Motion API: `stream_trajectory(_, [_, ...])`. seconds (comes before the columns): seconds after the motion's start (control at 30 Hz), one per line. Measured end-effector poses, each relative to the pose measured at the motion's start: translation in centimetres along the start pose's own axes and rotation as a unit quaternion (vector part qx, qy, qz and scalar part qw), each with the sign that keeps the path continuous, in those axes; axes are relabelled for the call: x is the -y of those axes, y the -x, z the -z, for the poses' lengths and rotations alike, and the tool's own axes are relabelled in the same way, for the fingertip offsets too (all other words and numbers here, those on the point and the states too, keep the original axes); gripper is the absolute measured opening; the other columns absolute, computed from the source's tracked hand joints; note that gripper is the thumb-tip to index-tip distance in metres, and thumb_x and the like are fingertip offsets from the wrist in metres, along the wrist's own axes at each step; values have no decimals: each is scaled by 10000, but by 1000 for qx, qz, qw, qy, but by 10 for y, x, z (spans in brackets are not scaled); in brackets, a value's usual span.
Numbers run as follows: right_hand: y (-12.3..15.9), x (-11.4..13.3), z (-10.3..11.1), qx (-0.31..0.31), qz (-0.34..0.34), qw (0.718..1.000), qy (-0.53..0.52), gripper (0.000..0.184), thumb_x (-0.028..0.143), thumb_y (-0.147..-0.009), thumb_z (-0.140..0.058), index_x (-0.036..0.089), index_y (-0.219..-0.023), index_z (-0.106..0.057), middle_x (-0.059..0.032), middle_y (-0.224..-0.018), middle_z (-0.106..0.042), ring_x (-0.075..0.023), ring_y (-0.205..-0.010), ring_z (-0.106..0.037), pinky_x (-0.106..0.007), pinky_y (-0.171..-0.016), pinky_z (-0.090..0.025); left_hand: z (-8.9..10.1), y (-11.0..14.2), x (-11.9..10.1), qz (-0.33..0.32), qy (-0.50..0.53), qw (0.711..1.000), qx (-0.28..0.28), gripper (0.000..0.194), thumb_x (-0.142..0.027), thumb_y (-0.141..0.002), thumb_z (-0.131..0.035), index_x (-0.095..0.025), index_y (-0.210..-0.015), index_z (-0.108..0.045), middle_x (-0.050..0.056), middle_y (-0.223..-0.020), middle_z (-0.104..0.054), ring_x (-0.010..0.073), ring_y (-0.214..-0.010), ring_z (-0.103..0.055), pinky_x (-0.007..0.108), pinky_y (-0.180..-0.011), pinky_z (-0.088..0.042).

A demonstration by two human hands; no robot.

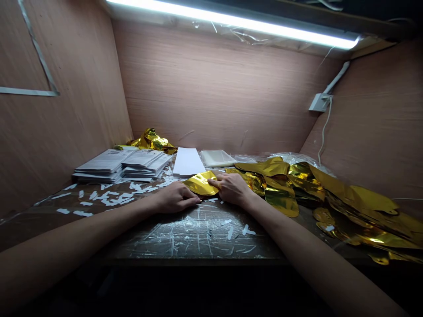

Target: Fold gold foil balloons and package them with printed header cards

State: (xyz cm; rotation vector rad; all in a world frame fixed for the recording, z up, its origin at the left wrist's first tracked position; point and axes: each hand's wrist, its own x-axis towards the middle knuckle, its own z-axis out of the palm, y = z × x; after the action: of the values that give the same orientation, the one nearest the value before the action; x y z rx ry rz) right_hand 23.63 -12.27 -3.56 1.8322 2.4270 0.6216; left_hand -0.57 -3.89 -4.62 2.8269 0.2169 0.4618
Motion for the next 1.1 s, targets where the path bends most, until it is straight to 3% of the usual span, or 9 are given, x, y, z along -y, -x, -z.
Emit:
stream_trajectory(0.1, [-1,0,1,8,-3,1000,6,476,224,-987,-419,276,-1416,-620,-121,-1044,-722,-255,-920,-668,-325,-720,-437,0,3,-1,-11,-3,999,-50,447,-394,-1002,-533,-206,-644,-725,2,-545,-656,109,-455,-515,266,-517,-384])
stream_trajectory(0.23, [-2,0,3,16,-2,1000,1,454,219,-971,-443,295,-1368,-650,-111,-1041,-722,-244,-866,-672,-324,-687,-421,2,6,-1,11,-62,957,-283,349,-364,-931,-606,-182,-647,-694,38,-628,-686,147,-546,-582,291,-582,-452])
stream_trajectory(0.3, [-3,0,3,22,6,1000,-1,446,212,-957,-465,302,-1347,-662,-108,-1047,-722,-241,-861,-674,-321,-686,-419,5,6,1,12,-87,943,-322,292,-344,-925,-598,-172,-722,-717,62,-726,-722,182,-651,-637,319,-659,-500])
stream_trajectory(0.4, [-4,1,1,21,18,1000,2,437,206,-953,-469,304,-1323,-681,-111,-1038,-722,-244,-870,-675,-321,-688,-418,6,1,6,-11,-67,969,-238,251,-325,-940,-581,-190,-912,-791,82,-972,-793,229,-902,-718,375,-851,-553])
stream_trajectory(0.5, [-3,-2,0,20,25,999,-11,465,188,-937,-475,303,-1337,-683,-115,-1031,-729,-241,-871,-671,-325,-706,-426,1,-2,12,15,-43,989,-141,249,-332,-943,-598,-253,-896,-830,38,-988,-816,223,-923,-749,363,-861,-575])
stream_trajectory(0.67, [5,-20,6,-45,65,977,-196,525,162,-870,-513,273,-1352,-691,-73,-1166,-733,-223,-1001,-649,-332,-880,-460,-4,-1,17,64,-42,989,-127,199,-319,-905,-655,-283,-867,-847,4,-977,-819,207,-867,-770,314,-788,-587])
stream_trajectory(0.83, [-5,-22,-4,-150,8,940,-306,396,232,-1007,-440,221,-1254,-750,-74,-1146,-725,-193,-978,-641,-326,-914,-458,-2,0,14,37,-35,994,-101,180,-299,-900,-667,-283,-895,-847,7,-1002,-816,210,-937,-770,323,-839,-596])
stream_trajectory(1.0, [-16,-9,-19,-67,79,963,-250,264,259,-969,-607,217,-1144,-801,-106,-1030,-711,-201,-951,-630,-317,-907,-454,7,0,12,24,-53,996,-70,196,-354,-923,-672,-274,-983,-840,37,-1071,-804,224,-980,-764,362,-902,-605])
stream_trajectory(1.1, [-12,-10,-16,-48,64,973,-217,306,323,-994,-563,213,-1163,-793,-135,-1109,-690,-232,-1027,-632,-346,-947,-454,20,-2,11,5,-67,998,-8,329,-428,-845,-776,-265,-1129,-806,64,-1198,-767,256,-1079,-738,399,-974,-590])
